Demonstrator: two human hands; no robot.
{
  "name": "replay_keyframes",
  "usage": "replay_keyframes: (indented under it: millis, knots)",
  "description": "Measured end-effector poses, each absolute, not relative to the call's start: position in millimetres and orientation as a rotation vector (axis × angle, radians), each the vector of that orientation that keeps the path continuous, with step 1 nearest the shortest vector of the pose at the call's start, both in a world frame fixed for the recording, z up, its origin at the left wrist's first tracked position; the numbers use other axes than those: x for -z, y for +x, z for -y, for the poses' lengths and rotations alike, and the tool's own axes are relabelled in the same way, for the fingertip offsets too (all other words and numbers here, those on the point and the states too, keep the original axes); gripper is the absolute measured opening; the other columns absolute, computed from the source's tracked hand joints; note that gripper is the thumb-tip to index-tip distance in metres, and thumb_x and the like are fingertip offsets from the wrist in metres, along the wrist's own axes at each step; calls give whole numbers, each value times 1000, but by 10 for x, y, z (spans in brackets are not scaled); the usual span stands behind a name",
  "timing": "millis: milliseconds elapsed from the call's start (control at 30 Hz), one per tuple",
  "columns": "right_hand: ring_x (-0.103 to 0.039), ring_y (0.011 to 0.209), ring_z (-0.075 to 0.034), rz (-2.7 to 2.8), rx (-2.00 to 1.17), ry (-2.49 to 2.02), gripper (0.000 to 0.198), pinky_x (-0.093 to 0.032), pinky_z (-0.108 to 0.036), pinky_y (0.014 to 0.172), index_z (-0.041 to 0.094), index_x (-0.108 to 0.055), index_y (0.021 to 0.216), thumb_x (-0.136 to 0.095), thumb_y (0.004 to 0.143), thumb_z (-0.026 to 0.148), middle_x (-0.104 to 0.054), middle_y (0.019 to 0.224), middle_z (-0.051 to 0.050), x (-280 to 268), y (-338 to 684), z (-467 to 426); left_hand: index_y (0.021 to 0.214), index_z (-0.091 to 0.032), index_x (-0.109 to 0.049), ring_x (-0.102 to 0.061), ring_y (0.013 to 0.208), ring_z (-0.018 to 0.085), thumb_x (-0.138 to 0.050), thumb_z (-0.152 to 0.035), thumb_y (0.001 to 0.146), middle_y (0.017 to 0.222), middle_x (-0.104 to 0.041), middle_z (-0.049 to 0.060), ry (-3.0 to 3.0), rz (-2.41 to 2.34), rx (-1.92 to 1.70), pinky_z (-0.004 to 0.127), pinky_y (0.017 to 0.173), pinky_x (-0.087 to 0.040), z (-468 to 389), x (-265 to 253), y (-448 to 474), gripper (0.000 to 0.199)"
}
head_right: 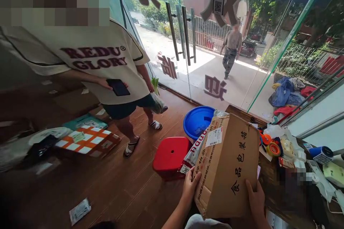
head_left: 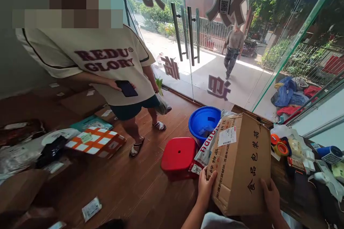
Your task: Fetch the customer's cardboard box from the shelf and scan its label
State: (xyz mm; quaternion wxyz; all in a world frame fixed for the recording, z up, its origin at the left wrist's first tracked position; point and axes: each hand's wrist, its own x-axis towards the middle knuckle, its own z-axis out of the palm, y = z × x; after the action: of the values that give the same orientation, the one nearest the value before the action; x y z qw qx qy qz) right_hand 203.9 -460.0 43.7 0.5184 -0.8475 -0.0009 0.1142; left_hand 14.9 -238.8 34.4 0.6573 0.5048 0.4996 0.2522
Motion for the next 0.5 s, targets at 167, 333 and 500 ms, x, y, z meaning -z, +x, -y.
replay_keyframes:
  millis: [167,333,500]
  knots:
    - [-72,91,-40,38,-360,-1781,73,-60,-51,80,20,-70,90,-74,55,83,-79,89,-12,-359,1822,4252,117,-16,-59,-58,122,39,-66,-81,57,120,-65,18,1400,-1235,-627,54,110,-44,2189,-1013,-148,89]
    - [-72,101,-39,318,-516,-1757,87,-57,-53,94,18,-73,92,-51,63,98,-79,106,-18,-516,1987,3695,124,-13,-53,-56,124,39,-59,-81,66,119,-60,17,1634,-1333,-624,56,110,-46,2117,-1281,-327,89]
    - [-62,124,-44,703,-678,-1942,101,-39,-62,115,17,-80,95,-45,56,103,-74,121,-22,-864,2623,3297,124,-11,-44,-50,135,41,-69,-72,65,135,-54,28,1713,-1155,-341,52,115,-42,2329,-1148,-160,88]
